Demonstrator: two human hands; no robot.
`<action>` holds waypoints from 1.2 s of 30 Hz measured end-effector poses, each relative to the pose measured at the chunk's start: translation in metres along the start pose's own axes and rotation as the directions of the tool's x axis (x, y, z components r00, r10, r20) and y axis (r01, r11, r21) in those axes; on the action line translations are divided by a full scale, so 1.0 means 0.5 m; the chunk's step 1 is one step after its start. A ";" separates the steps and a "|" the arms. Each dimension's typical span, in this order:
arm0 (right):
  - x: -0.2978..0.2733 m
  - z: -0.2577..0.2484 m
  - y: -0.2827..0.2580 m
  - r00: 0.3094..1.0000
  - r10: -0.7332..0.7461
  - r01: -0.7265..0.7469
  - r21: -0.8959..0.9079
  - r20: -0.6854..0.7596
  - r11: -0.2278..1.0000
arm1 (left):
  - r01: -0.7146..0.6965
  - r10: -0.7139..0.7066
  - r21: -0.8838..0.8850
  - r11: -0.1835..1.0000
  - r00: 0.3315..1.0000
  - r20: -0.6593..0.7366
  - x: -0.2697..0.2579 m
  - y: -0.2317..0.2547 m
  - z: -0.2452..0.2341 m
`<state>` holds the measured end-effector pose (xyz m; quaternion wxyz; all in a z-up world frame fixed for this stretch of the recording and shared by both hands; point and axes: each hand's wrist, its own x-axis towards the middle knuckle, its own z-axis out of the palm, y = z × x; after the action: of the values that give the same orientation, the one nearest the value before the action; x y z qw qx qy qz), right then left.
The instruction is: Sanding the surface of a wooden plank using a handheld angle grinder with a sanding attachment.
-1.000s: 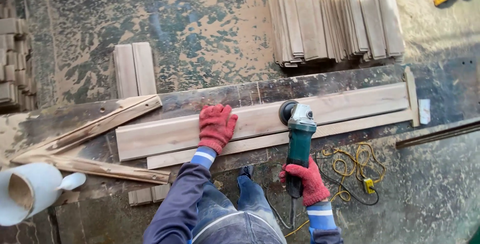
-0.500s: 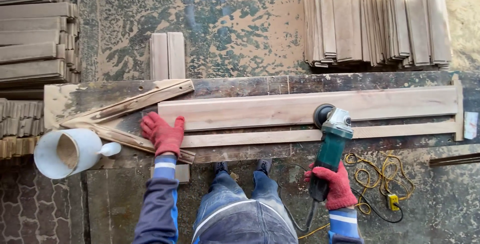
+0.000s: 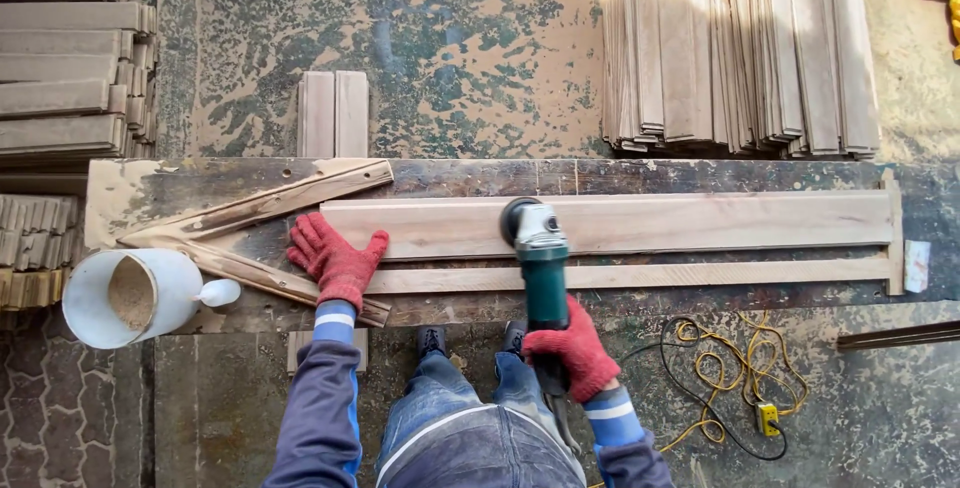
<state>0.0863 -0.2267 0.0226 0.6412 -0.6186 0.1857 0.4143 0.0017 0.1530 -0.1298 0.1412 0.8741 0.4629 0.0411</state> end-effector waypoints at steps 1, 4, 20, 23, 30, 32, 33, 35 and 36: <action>0.003 0.020 0.000 0.999 -0.012 0.013 -0.024 0.034 1.000 | 0.011 -0.012 0.012 1.000 0.997 0.082 0.001 0.001 -0.015; 0.020 0.050 -0.028 0.998 -0.019 0.014 -0.077 -0.064 0.997 | 0.111 -0.103 -0.048 0.993 0.982 0.156 -0.012 0.054 -0.095; 0.040 -0.149 -0.059 0.972 -0.075 0.089 0.053 -0.224 0.995 | 0.224 -0.221 0.028 0.974 0.919 0.326 0.011 0.058 -0.098; 0.043 -0.064 -0.056 0.985 -0.033 0.035 0.012 -0.172 0.999 | 0.214 -0.212 0.033 0.976 0.913 0.349 0.016 0.044 -0.085; 0.045 0.082 -0.038 0.999 0.034 -0.038 -0.219 -0.024 0.975 | 0.174 -0.174 0.034 0.984 0.910 0.376 0.020 0.025 -0.071; 0.057 0.084 -0.013 0.999 0.043 -0.041 -0.258 0.003 0.965 | 0.166 -0.165 0.030 0.986 0.915 0.369 0.017 0.030 -0.074; 0.067 0.075 0.007 0.999 0.038 -0.037 -0.266 -0.002 0.963 | 0.167 -0.164 0.024 0.986 0.917 0.363 0.017 0.032 -0.078; 0.054 0.072 0.007 0.999 0.032 -0.034 -0.272 -0.012 0.962 | 0.163 -0.158 0.017 0.987 0.919 0.361 0.015 0.034 -0.080; 0.031 0.079 -0.014 0.998 0.039 -0.051 -0.224 -0.059 0.973 | 0.163 -0.161 0.027 0.986 0.919 0.360 0.014 0.034 -0.079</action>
<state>0.0900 -0.1838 0.0218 0.5522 -0.6939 0.1688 0.4302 0.0112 0.1582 -0.0875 0.2284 0.8252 0.4997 -0.1309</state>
